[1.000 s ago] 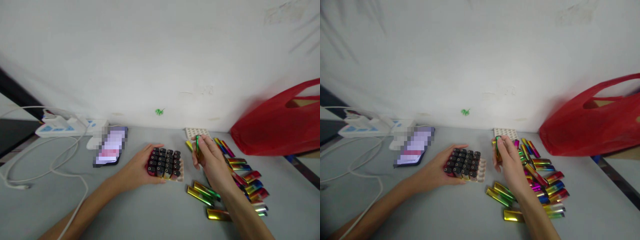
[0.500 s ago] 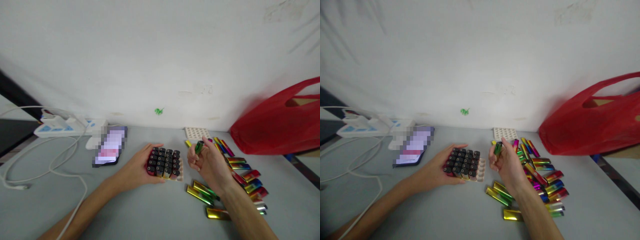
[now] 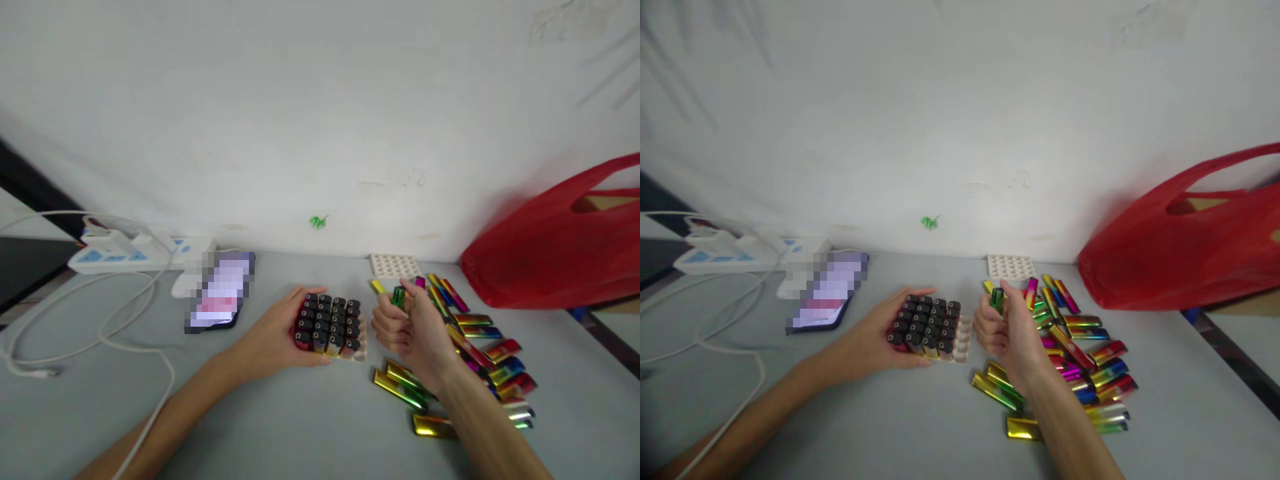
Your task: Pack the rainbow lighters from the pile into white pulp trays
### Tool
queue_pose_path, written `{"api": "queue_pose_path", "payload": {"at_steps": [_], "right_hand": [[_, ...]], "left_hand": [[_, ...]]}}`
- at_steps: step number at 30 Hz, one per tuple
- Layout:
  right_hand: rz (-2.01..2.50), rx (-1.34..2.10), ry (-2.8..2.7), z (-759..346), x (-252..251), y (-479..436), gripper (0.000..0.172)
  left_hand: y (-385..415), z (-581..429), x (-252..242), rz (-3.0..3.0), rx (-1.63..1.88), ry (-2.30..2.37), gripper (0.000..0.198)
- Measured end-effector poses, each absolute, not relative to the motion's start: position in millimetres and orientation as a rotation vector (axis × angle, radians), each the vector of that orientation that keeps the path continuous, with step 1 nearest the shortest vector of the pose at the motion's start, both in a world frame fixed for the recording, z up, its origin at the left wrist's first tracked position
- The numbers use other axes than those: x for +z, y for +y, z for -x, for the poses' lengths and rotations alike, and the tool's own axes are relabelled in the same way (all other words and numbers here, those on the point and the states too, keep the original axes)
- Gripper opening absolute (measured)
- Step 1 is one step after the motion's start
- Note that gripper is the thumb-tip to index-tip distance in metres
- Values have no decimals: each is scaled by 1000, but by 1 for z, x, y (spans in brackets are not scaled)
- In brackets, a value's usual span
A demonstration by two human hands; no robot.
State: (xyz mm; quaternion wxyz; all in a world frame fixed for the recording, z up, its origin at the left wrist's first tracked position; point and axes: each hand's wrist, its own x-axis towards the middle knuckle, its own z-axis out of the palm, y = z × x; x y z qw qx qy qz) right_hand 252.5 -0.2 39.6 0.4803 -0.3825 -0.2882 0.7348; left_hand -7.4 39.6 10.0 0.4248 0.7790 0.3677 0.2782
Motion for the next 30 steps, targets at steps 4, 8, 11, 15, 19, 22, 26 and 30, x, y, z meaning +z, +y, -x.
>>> {"api": "queue_pose_path", "payload": {"at_steps": [4, 8, 11, 15, 19, 22, 26, 30], "right_hand": [[940, 1804, -649, -252, 38, 0, 55], [978, 1801, -641, -250, 39, -2, 53], [1001, 1806, -640, -246, 39, -5, 48], [1007, 1769, -646, -239, 37, -7, 45], [1017, 1760, -616, -238, 34, -6, 56], [1039, 1798, -607, -240, 32, -4, 62], [1030, 1782, -619, -241, 30, -4, 64], [1060, 1736, -637, -239, 28, -3, 66]], "left_hand": [[39, 7, 11, -1969, 695, 933, 96], [39, 7, 11, -1974, 684, 936, 97], [40, 8, 11, -1978, 687, 922, 96], [40, 8, 11, -1979, 689, 919, 96], [41, 8, 8, -1960, 676, 908, 98], [42, 9, 6, -1970, 668, 900, 99], [42, 9, 7, -1990, 674, 921, 100], [41, 8, 7, -1960, 685, 933, 101]]}}
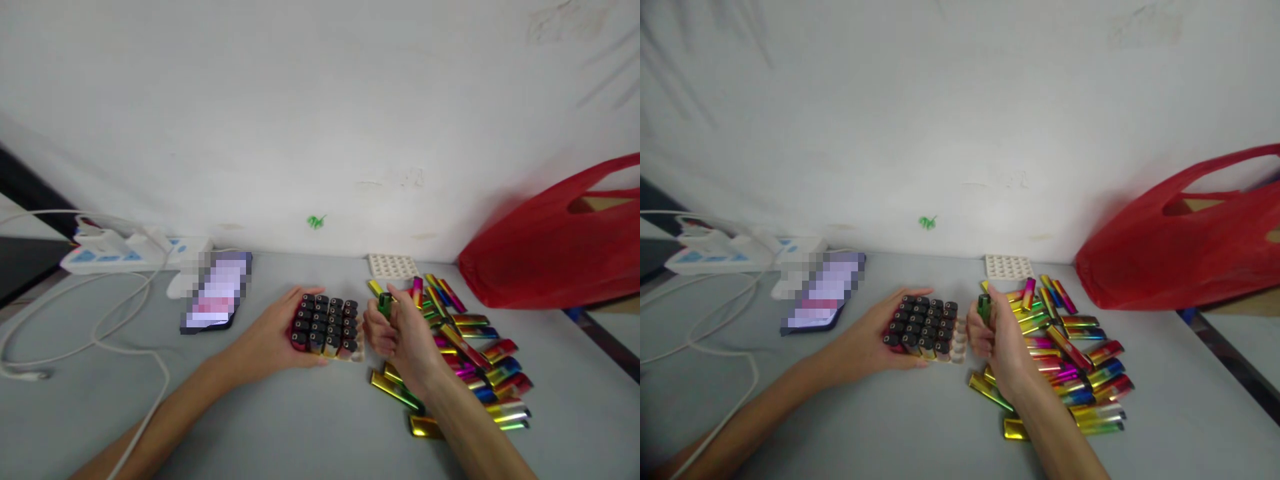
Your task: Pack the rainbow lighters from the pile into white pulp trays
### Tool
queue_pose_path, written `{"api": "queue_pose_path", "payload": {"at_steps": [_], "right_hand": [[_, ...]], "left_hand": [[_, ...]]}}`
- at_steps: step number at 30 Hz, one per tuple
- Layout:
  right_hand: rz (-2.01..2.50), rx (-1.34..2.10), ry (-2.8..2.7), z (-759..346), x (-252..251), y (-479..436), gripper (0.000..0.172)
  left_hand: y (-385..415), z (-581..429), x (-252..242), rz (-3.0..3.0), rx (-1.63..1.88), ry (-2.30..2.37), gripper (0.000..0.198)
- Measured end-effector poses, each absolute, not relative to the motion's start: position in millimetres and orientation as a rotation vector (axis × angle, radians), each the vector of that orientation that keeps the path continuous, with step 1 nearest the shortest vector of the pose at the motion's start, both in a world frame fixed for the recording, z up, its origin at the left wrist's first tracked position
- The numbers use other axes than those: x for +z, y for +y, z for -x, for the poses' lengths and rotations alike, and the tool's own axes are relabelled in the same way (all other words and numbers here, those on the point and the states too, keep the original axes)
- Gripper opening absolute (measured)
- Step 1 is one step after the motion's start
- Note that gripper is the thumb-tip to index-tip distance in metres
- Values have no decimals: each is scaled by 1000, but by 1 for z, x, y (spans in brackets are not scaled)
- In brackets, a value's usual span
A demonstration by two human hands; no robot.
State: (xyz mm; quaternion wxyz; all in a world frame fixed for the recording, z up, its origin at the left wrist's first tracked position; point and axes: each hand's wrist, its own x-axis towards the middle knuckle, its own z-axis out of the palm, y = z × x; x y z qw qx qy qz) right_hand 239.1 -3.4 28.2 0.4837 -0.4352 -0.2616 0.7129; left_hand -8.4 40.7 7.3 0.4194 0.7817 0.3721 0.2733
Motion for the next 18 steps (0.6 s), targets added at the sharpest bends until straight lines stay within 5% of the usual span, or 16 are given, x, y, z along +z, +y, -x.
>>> {"api": "queue_pose_path", "payload": {"at_steps": [7, 18], "right_hand": [[1059, 1752, -628, -239, 29, -2, 66], [1104, 1750, -623, -237, 29, -5, 53]], "left_hand": [[40, 10, 1, -1847, 664, 933, 126], [40, 11, -2, -1825, 691, 922, 123]]}}
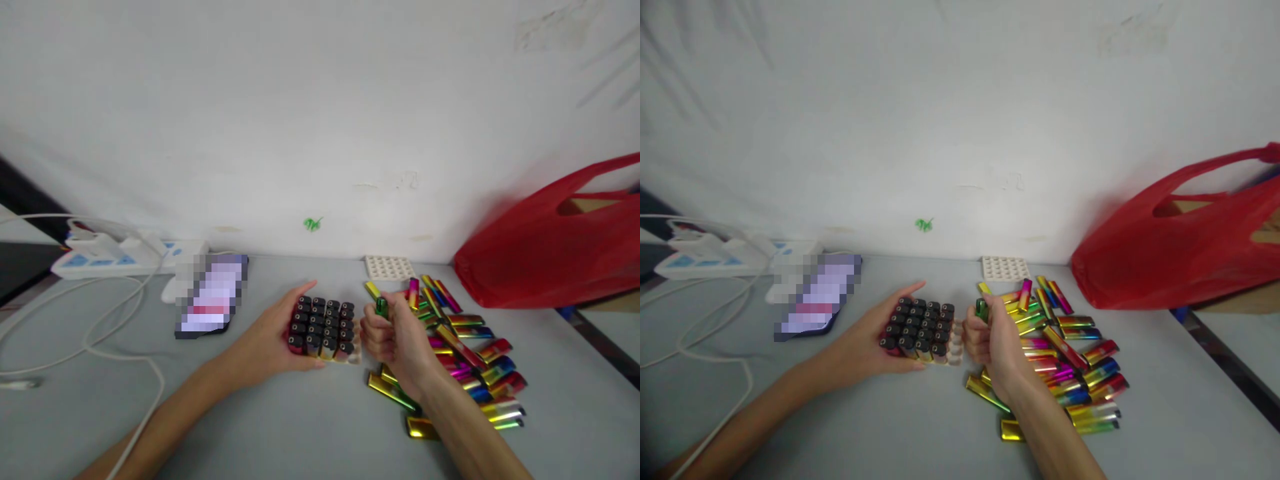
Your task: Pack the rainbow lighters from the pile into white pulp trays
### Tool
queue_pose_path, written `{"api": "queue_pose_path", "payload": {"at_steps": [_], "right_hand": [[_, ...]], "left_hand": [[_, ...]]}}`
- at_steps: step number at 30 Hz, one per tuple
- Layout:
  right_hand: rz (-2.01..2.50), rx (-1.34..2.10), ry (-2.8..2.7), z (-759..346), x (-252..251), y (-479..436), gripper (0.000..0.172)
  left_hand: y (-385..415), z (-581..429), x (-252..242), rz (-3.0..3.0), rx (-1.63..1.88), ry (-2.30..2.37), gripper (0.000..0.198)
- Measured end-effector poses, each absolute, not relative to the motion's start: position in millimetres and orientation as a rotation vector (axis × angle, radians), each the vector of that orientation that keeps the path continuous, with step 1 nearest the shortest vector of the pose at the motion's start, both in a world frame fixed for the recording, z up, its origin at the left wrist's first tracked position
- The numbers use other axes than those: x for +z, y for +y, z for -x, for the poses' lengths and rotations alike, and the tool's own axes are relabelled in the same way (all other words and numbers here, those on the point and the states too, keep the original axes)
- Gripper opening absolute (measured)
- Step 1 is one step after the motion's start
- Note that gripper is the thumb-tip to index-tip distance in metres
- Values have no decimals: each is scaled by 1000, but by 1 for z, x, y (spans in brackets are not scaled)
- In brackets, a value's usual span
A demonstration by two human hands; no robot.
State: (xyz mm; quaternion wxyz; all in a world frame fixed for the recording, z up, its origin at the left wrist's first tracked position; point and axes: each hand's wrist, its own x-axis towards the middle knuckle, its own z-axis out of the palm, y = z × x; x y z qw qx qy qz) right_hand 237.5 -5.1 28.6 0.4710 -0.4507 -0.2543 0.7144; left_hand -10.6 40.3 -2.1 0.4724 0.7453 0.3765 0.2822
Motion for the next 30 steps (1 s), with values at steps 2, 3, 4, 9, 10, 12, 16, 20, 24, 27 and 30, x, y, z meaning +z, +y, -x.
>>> {"api": "queue_pose_path", "payload": {"at_steps": [2, 3, 4, 9, 10, 12, 16, 20, 24, 27, 30], "right_hand": [[1130, 1734, -611, -236, 28, -7, 51], [1140, 1732, -605, -234, 28, -7, 50], [1148, 1734, -601, -233, 28, -8, 48], [1137, 1734, -597, -229, 28, -9, 48], [1131, 1730, -599, -230, 27, -8, 50], [1123, 1726, -612, -231, 26, -7, 54], [1114, 1741, -631, -236, 24, -5, 63], [1090, 1748, -637, -236, 25, -5, 66], [1158, 1584, -659, -231, 25, -6, 58], [1204, 1345, -793, -229, 25, -6, 49], [1253, 1148, -969, -230, 25, -6, 38]], "left_hand": [[40, 11, -2, -1826, 690, 926, 123], [40, 11, -2, -1827, 690, 927, 123], [40, 11, -1, -1827, 688, 926, 123], [39, 9, 1, -1816, 692, 956, 122], [38, 9, 2, -1813, 690, 962, 122], [38, 9, 3, -1811, 685, 967, 121], [38, 8, 4, -1811, 672, 960, 120], [39, 9, 3, -1805, 659, 938, 119], [40, 10, 3, -1824, 648, 941, 121], [40, 10, 3, -1838, 655, 945, 120], [40, 10, 3, -1838, 654, 936, 120]]}}
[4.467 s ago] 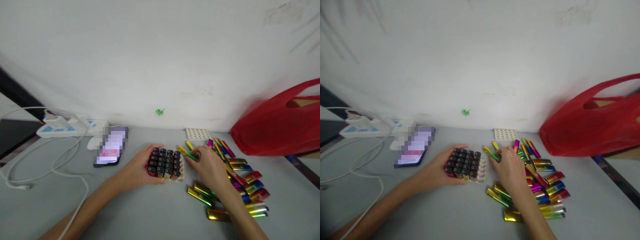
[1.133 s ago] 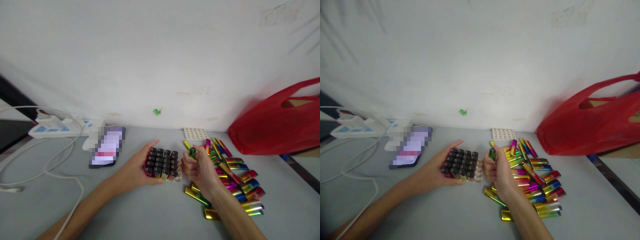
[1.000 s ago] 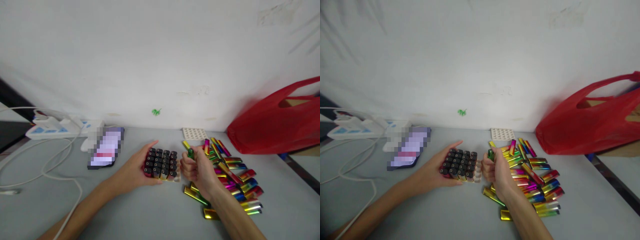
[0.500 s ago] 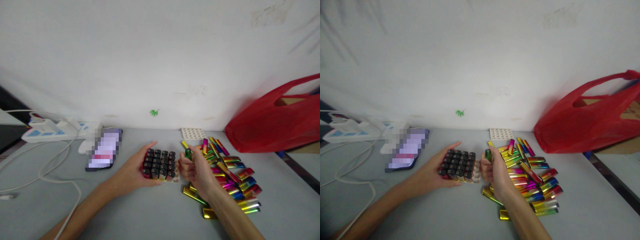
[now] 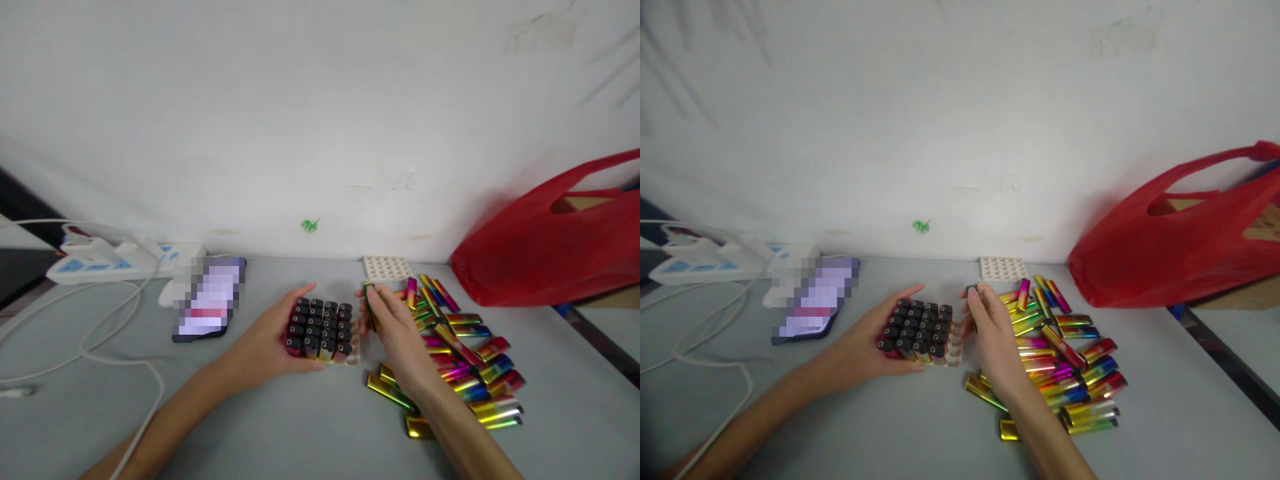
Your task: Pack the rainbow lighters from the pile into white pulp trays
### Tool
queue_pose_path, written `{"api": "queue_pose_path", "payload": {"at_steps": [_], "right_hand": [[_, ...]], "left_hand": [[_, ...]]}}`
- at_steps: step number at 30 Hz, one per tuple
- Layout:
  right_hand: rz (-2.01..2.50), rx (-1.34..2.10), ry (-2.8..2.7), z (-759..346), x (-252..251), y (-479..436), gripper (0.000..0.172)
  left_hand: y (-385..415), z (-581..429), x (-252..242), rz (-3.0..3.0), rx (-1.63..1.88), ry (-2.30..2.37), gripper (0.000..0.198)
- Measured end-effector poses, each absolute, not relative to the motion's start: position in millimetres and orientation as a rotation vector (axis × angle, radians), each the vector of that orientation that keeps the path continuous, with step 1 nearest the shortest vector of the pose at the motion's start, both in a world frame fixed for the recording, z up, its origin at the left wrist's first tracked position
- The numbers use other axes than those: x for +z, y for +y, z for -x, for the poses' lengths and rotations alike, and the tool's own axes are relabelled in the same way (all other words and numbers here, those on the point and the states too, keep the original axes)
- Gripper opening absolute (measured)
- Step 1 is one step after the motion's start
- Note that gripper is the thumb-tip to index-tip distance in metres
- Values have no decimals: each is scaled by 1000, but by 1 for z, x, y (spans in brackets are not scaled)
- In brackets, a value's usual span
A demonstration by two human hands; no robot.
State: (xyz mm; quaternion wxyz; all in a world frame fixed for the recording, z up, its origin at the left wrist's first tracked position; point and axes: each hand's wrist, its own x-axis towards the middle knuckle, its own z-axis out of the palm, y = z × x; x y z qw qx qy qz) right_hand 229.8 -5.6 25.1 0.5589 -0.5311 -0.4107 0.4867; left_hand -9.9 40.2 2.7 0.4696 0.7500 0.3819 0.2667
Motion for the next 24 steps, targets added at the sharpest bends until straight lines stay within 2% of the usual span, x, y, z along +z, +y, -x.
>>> {"api": "queue_pose_path", "payload": {"at_steps": [3, 7, 12, 24], "right_hand": [[1280, 1035, -1136, -234, 25, -4, 30], [1276, 1029, -1281, -238, 19, -2, 29], [1360, 829, -1368, -239, 12, -2, 25], [1395, 676, -1513, -239, 25, -8, 18]], "left_hand": [[40, 10, 3, -1840, 662, 942, 119], [39, 10, 3, -1834, 671, 932, 118], [38, 10, 3, -1846, 671, 943, 116], [39, 10, 1, -1836, 681, 933, 115]]}}
